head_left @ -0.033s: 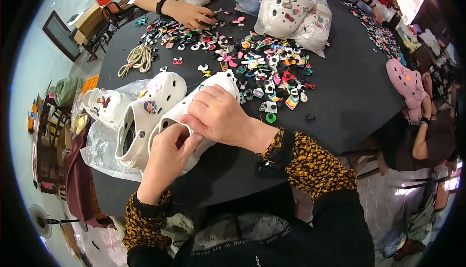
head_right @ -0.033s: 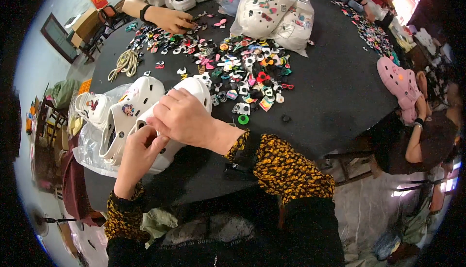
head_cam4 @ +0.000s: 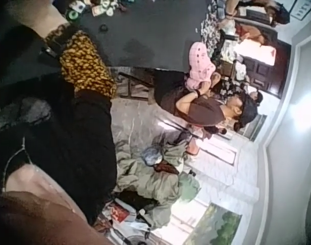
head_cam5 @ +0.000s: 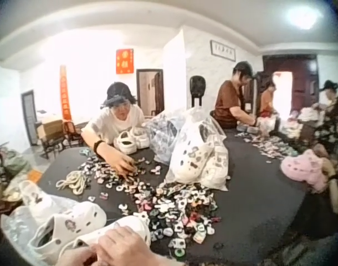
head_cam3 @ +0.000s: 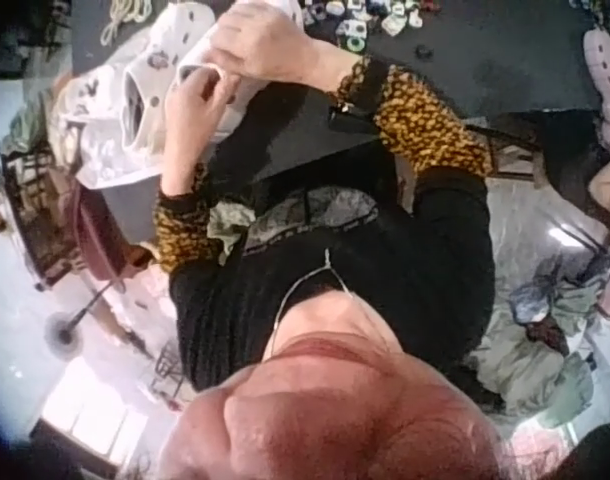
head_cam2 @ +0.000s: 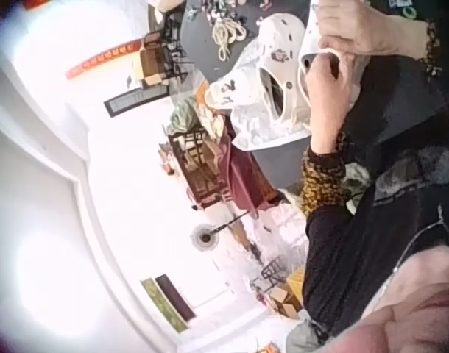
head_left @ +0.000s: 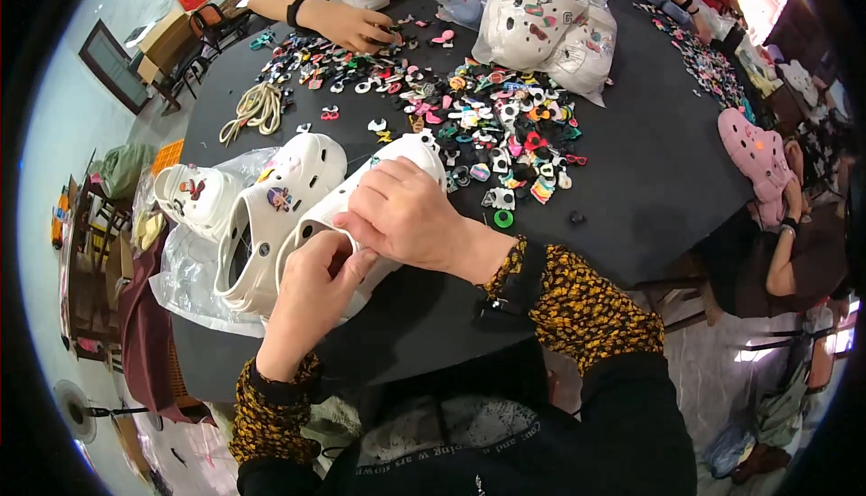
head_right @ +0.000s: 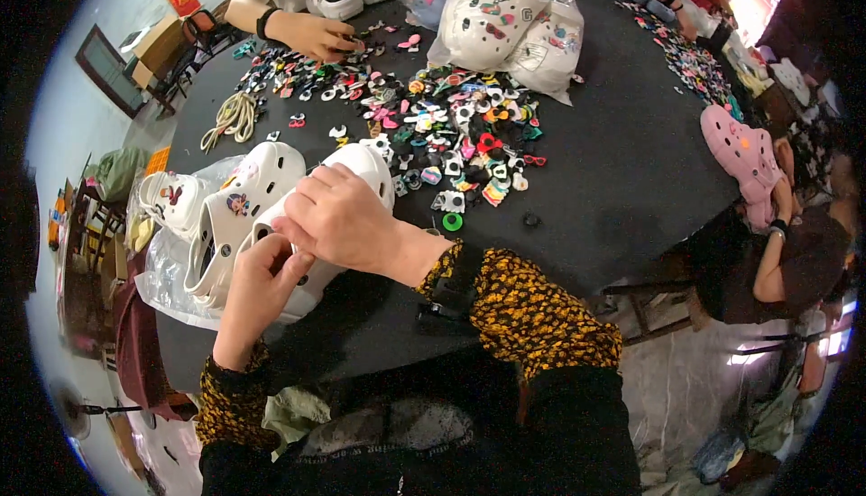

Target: Attaching decorative charms and packaging clogs in a manufacturing or assembly setting.

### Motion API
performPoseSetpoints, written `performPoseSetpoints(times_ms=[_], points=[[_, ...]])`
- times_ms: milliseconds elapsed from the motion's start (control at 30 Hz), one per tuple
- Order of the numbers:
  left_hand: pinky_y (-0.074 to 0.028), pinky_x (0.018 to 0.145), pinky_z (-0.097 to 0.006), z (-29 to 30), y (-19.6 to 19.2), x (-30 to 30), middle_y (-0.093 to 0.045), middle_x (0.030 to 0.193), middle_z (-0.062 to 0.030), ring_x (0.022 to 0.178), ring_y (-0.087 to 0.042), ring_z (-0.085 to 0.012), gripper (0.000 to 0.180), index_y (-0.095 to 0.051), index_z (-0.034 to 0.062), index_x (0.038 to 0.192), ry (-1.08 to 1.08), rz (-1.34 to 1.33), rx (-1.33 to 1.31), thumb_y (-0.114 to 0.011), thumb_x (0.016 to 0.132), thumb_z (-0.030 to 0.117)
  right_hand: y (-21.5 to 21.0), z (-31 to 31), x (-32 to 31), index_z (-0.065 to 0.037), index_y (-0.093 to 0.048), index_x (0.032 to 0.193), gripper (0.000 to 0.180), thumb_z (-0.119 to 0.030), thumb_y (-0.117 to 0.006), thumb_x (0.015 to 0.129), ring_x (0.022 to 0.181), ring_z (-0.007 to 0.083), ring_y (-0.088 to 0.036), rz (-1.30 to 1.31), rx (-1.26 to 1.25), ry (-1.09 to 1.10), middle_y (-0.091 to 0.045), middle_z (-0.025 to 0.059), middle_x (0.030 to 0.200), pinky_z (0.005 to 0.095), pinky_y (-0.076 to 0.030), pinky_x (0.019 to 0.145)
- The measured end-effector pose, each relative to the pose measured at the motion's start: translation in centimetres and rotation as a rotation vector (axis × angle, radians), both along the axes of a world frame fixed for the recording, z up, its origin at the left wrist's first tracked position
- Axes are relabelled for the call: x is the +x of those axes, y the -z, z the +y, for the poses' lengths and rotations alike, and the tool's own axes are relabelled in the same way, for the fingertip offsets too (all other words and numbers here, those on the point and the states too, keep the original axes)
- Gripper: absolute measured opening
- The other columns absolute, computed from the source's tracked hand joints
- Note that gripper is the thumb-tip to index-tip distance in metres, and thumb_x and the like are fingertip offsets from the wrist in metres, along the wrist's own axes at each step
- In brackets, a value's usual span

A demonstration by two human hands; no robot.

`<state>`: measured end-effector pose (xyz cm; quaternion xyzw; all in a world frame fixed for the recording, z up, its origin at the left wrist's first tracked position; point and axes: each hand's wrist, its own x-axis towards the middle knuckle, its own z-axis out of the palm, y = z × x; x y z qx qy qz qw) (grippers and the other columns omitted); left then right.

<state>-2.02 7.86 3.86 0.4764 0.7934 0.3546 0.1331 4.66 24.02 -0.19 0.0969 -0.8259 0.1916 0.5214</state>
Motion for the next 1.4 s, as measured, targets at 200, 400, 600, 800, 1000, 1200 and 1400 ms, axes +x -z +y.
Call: performPoseSetpoints(times_ms=[200,400,600,800,1000,1200,1400], points=[[-0.039,0.055,-0.042,0.3,0.4,0.3,-0.050,0.065,-0.0181,0.058,-0.049,-0.0371,0.027,-0.049,-0.0039,0.071,0.089,0.105,0.120,-0.062,0.088,0.013,0.3,-0.1,0.0,-0.009,-0.050,0.068,0.025,-0.021,-0.067,0.081,0.063,0.0253,-0.052,0.002,0.034,0.033,-0.052,0.0063,0.067,0.0372,-0.041,0.062],[-0.041,0.057,-0.041,0.3,0.8,-0.3,-0.055,0.068,-0.0183,0.061,-0.053,-0.0370,0.019,-0.054,-0.0046,0.075,0.059,0.029,0.090,-0.059,0.087,0.010,0.6,0.1,-0.3,-0.008,-0.050,0.070,0.025,-0.020,-0.069,0.082,0.061,0.0247,-0.051,0.091,0.088,-0.016,-0.050,0.0061,0.068,0.0365,-0.041,0.060],[-0.044,0.058,-0.026,0.1,1.6,-0.7,-0.058,0.064,-0.0067,0.060,-0.053,-0.0112,0.011,-0.063,-0.0016,0.086,0.026,-0.027,0.116,-0.053,0.089,0.003,0.5,0.2,-0.2,-0.007,-0.051,0.072,0.026,-0.021,-0.069,0.083,0.061,0.0247,-0.051,0.089,0.174,-0.069,-0.051,0.0067,0.070,0.0369,-0.042,0.058],[-0.045,0.059,-0.026,0.2,2.7,-0.8,-0.065,0.069,-0.0073,0.063,-0.054,-0.0077,0.013,-0.064,-0.0015,0.087,-0.004,-0.012,0.108,-0.052,0.087,0.000,-0.1,0.2,-0.2,-0.006,-0.051,0.074,0.023,-0.019,-0.069,0.083,0.058,0.0257,-0.049,0.075,0.185,-0.127,-0.049,0.0067,0.067,0.0371,-0.040,0.055],[-0.046,0.067,-0.044,-0.2,1.8,-0.2,-0.058,0.083,-0.0184,0.077,-0.058,-0.0380,0.018,-0.057,-0.0022,0.081,0.094,0.098,0.200,-0.057,0.089,0.014,0.3,0.3,-0.7,-0.008,-0.048,0.070,0.024,-0.018,-0.067,0.082,0.059,0.0262,-0.049,0.062,0.168,-0.097,-0.048,0.0070,0.064,0.0382,-0.040,0.057],[-0.043,0.061,-0.044,0.1,2.2,-0.1,-0.053,0.073,-0.0209,0.069,-0.055,-0.0400,0.021,-0.051,-0.0033,0.074,0.069,0.136,0.272,-0.059,0.087,0.010,-0.1,0.0,-0.7,-0.008,-0.050,0.068,0.024,-0.015,-0.066,0.083,0.055,0.0267,-0.048,0.033,0.122,-0.027,-0.048,0.0070,0.061,0.0387,-0.038,0.054],[-0.041,0.054,-0.041,0.5,3.1,-0.6,-0.052,0.062,-0.0194,0.057,-0.052,-0.0350,0.026,-0.051,-0.0038,0.069,-0.003,0.080,0.316,-0.059,0.086,0.013,0.6,0.2,-0.8,-0.008,-0.049,0.070,0.025,-0.017,-0.066,0.085,0.055,0.0262,-0.047,0.064,0.163,-0.115,-0.047,0.0071,0.062,0.0380,-0.038,0.053]])
